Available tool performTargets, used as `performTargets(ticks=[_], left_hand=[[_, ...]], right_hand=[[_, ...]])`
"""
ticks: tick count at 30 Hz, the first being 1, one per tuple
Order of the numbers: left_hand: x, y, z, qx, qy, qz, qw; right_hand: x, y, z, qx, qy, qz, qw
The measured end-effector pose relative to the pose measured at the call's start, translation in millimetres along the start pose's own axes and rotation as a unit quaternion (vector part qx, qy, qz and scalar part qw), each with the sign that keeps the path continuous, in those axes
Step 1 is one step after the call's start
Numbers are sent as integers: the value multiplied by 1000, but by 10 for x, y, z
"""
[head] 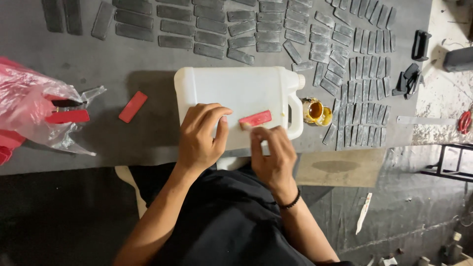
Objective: Applying glue to small red leather strips and placing them on a workbench
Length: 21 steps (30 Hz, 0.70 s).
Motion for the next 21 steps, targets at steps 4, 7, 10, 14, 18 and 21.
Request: performTargets(ticks=[4,7,10,14,18,21], left_hand=[[9,3,-11,-13,-4,-1,1000],[14,-9,9,-19,-10,-3,1000],[31,-10,-5,-17,-14,0,1000],[24,-1,-11,-22,-22,-2,999],[29,-18,5,-28,-23,0,999],[31,-30,-11,-23,-21,2,1000]], right_hand=[[-123,44,-53,-45,-58,11,997],[16,44,18,-24,-26,4,999],[75,33,-19,13,-36,-8,999],[-65,75,-79,-25,-57,-11,998],[59,4,42,-1,-15,-12,1000],[-9,-18,-53,-2,-40,-11,999]])
Point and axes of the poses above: each hand's wrist, its own y-axis towards the middle knuckle, its own z-axis out of the palm, x = y × z, the point moved 3 cm from there along y, towards the middle knuckle, and after that the axes turned 12 degrees about z, right-handed, at the moved point
